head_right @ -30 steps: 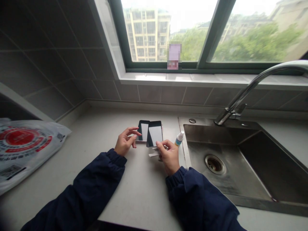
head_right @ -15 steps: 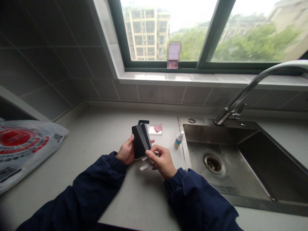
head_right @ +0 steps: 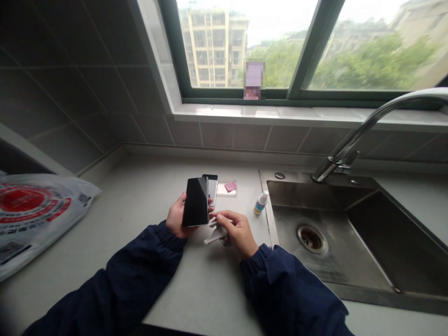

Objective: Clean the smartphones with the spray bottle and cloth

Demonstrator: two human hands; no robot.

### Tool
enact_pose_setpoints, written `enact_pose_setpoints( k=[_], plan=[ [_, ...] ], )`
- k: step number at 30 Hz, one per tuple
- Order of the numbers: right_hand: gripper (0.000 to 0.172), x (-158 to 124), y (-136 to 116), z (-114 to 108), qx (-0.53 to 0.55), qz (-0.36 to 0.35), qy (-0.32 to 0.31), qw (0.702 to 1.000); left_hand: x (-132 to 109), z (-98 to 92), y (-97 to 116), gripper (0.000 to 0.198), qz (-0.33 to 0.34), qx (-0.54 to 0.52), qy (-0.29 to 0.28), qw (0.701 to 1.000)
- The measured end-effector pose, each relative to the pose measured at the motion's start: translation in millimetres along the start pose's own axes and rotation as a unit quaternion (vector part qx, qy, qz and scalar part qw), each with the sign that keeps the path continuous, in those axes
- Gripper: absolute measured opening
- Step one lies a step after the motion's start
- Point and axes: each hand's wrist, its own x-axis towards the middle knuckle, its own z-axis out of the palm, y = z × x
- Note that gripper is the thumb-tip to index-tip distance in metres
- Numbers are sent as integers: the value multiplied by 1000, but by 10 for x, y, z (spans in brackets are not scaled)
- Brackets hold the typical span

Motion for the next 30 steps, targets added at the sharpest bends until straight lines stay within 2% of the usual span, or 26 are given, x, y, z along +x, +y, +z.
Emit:
enact_pose_setpoints(
  k=[3,5,11,15,19,25,30],
  plan=[
    [33,37,-12,-38,53,-24,83,995,2,-3,35,71,8,10,-10,1000],
    [32,60,-7,-71,66,-51,127,988,-4,3,37,72,-9,14,-27,999],
    [28,55,-34,-121,-28,-145,177,973,-29,20,-1,78,-53,20,-102,993],
    [30,18,-92,-88,-66,-207,164,962,-54,29,15,88,-58,13,-148,987],
    [30,0,-89,-50,-67,-248,126,958,-89,50,46,98,-75,32,-164,983],
    [40,-8,2,-35,-105,-255,57,960,-105,19,38,96,-89,50,-182,978],
    [54,4,93,-76,-142,-252,-5,957,-54,-102,-20,94,-116,37,-227,966]
  ],
)
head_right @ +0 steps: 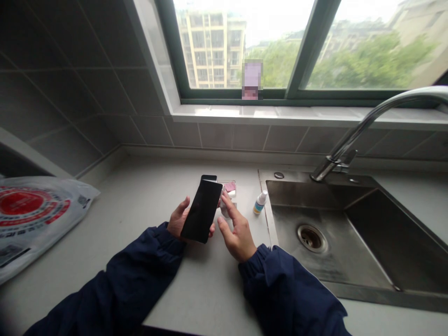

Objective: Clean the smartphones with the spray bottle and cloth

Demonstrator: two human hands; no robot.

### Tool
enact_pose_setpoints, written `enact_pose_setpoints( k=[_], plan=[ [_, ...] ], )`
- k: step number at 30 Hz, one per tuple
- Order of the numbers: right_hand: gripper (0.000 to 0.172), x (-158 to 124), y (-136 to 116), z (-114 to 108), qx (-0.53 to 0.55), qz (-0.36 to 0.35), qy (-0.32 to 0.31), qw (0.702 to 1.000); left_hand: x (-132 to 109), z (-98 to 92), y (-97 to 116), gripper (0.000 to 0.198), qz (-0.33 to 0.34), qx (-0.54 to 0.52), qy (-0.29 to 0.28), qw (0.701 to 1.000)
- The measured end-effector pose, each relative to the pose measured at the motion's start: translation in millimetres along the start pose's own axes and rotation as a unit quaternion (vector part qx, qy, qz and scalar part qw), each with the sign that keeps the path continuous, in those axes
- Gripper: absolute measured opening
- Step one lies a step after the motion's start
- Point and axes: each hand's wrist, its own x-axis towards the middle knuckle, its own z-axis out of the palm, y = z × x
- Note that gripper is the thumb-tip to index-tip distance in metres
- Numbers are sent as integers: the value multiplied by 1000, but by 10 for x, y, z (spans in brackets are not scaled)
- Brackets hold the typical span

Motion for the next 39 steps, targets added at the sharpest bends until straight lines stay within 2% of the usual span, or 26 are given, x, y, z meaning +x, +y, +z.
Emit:
enact_pose_setpoints(
  k=[5,11,16,23,26,31,36,39],
  plan=[
    [58,3,50,-16,-17,-7,3,1000,8,-77,-38,90,5,-14,-13,1000],
    [60,23,41,-24,-39,-15,7,999,-8,-78,-21,84,29,-10,-32,999],
    [62,23,29,-23,-35,-13,12,999,-25,-53,-31,90,7,20,-48,999],
    [64,8,0,-31,-13,-9,-15,1000,-1,-89,-92,69,-10,18,-55,998],
    [62,12,-2,-30,-39,-1,1,999,12,-105,-99,72,-7,12,-49,999],
    [57,49,82,-15,-47,31,79,995,-6,-89,-66,85,19,14,-43,999],
    [62,107,158,-26,80,131,102,983,-26,-81,-50,92,-4,2,-71,997],
    [60,136,126,-36,119,186,121,968,-27,-69,-47,91,1,-7,-78,997]
  ],
)
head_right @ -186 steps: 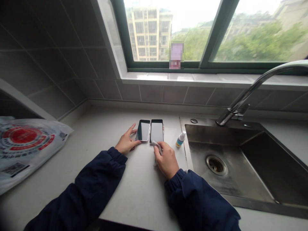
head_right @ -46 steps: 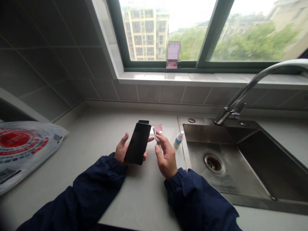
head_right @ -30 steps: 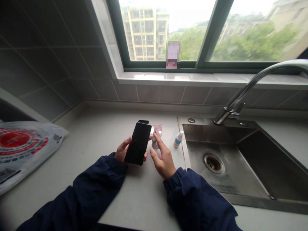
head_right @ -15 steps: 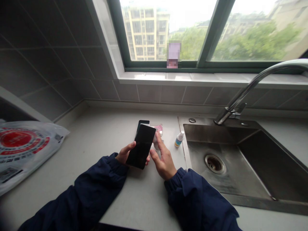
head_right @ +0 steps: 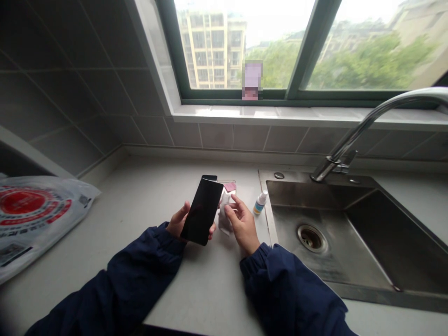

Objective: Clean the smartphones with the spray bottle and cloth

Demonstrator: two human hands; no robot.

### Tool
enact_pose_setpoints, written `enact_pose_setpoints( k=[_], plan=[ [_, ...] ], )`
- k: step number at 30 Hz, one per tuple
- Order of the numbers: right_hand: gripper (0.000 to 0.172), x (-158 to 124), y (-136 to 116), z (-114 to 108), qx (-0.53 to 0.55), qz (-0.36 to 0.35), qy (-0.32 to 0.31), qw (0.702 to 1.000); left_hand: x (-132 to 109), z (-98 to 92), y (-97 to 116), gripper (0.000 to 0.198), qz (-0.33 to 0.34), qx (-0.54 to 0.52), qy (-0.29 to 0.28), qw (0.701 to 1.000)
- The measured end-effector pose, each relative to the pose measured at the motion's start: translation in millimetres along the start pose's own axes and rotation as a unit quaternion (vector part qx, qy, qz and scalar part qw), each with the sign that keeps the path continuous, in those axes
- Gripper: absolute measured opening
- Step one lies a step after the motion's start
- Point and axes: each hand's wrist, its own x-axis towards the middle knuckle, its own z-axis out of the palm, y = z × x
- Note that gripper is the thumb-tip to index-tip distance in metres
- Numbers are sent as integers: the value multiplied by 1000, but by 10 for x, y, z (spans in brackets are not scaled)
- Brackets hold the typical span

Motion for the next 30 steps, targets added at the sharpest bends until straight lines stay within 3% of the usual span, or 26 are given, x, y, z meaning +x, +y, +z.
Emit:
enact_pose_setpoints(
  k=[4,7,11,17,30],
  plan=[
    [42,-9,-64,12,49,20,-7,999,0,29,22,90,34,-4,1,999],
    [33,-21,-78,1,9,0,5,1000,-2,36,38,91,39,2,10,999],
    [31,-31,-79,-31,-42,-34,39,998,6,27,39,90,52,17,33,998],
    [28,-43,-120,-24,-88,-71,42,993,11,11,33,88,72,23,51,996],
    [27,-75,-214,6,-35,-94,48,994,34,78,72,94,63,30,34,997]
  ],
)
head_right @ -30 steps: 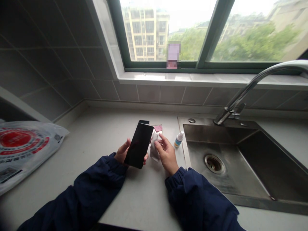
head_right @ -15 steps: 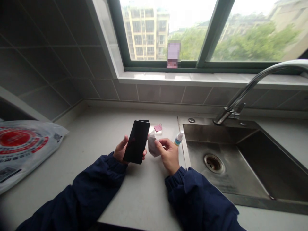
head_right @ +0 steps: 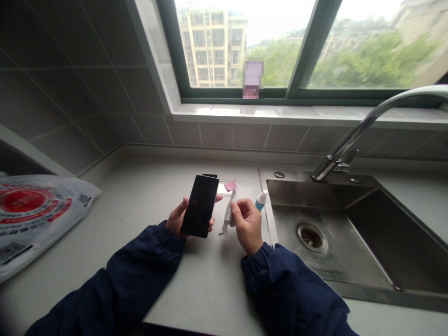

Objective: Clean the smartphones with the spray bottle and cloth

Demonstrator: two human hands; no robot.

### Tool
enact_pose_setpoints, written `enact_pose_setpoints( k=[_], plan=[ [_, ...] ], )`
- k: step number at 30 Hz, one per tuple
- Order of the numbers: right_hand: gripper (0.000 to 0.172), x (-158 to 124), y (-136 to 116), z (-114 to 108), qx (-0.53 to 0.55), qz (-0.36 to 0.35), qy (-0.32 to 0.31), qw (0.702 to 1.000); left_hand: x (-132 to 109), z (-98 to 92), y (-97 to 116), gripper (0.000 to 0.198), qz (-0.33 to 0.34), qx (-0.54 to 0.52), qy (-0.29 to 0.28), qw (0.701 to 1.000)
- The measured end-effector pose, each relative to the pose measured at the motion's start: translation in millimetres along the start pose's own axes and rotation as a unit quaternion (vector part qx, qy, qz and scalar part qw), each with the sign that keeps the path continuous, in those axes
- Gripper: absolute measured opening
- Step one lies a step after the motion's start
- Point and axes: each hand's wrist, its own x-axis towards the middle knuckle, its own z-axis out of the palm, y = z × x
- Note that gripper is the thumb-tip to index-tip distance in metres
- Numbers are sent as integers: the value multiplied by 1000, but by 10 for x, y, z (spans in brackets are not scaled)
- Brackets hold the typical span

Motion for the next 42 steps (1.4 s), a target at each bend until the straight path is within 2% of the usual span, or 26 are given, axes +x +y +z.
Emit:
enact_pose_setpoints(
  k=[4,10,15,17,21,25,31,37,40,42],
  plan=[
    [26,-29,-16,-13,-24,-21,22,999,-4,-32,-23,93,-11,12,-14,1000],
    [26,-56,-28,-30,-39,-14,21,999,-11,-51,-48,91,-17,30,-51,998],
    [26,-25,-60,-61,-44,-93,19,994,-26,-46,-37,99,-60,23,-77,995],
    [25,-8,-53,-71,-15,-86,2,996,-33,-48,-33,102,-79,20,-84,993],
    [20,25,-10,-83,58,-1,-30,998,-42,-52,-43,102,-90,16,-68,994],
    [27,55,16,-86,99,30,6,995,-41,-82,-75,97,-61,21,-48,997],
    [31,53,2,-75,45,32,35,998,-49,-120,-82,80,-89,6,-50,995],
    [28,62,4,-79,-10,-24,65,998,-50,-83,-57,81,-74,13,-42,996],
    [28,76,15,-94,-17,-30,71,997,-49,-92,-70,80,-76,17,-39,996],
    [28,83,18,-103,-24,-34,78,996,-45,-100,-70,80,-55,12,-32,998]
  ],
)
